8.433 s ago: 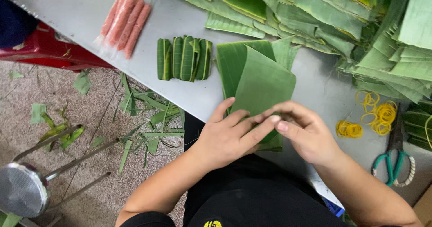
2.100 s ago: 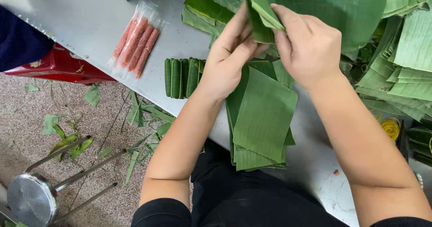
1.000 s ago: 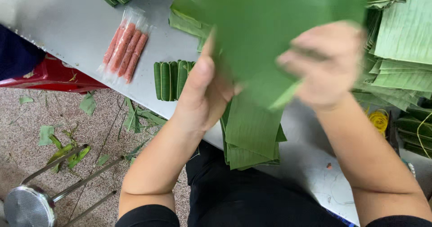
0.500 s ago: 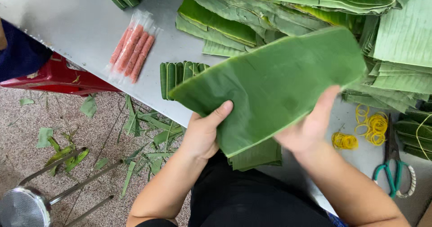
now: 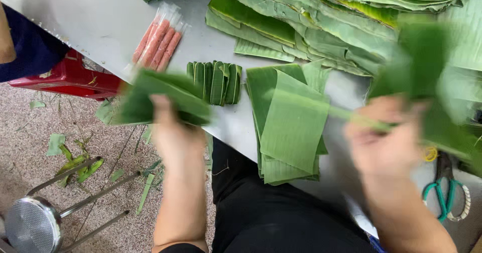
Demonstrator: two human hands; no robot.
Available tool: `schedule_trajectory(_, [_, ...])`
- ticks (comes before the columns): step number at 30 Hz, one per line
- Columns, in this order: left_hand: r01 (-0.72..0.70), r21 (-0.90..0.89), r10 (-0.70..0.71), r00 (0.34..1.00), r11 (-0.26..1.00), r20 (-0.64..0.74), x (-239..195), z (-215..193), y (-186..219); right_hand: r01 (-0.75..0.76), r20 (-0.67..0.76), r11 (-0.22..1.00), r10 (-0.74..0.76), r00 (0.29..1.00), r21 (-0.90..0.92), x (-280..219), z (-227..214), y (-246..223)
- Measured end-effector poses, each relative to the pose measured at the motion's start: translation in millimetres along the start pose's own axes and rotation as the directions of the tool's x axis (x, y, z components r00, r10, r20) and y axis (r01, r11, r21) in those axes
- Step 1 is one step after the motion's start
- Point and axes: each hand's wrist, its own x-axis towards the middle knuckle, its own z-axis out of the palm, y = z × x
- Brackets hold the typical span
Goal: The person wraps cylindrical pink food items in banana leaves, folds the leaves around each item, and secures them with yellow rubber bands. The wrapped items are placed in a neat stack on the table.
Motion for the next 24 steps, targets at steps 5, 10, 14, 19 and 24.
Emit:
schedule_trajectory(5, [-0.019, 0.197, 0.023, 1.000, 0.980, -0.019, 9.3, -0.4, -2.5, -0.017, 0.382, 0.971, 0.109, 0.918, -0.237, -5.1, 5.8, -38.8])
schedule_trajectory(10, [0.416, 0.426, -0.455, 0.890, 0.803, -0.011, -46.4, -17.2, -86.7, -0.391, -0.023, 0.713, 0.466, 0.885, -0.582, -7.4, 19.2, 35.2])
schedule_trajectory(14, [0.553, 0.631, -0.671, 0.738, 0.544, -0.068, -73.9, 2.0, -90.0, -0.259, 0.124, 0.578, 0.539, 0.833, -0.773, -13.4, 13.7, 82.9])
schedule_trajectory(19, [0.176, -0.043, -0.179, 0.978, 0.983, -0.108, -14.8, 18.1, -11.4, -0.526, -0.276, 0.796, 0.456, 0.846, -0.300, 0.8, -1.1, 45.9])
schedule_trajectory(24, [-0.313, 0.185, 0.306, 0.950, 0.932, 0.065, 10.5, -57.0, 80.2, 0.179, -0.085, 0.984, -0.177, 0.980, 0.016, 22.0, 3.1, -26.8])
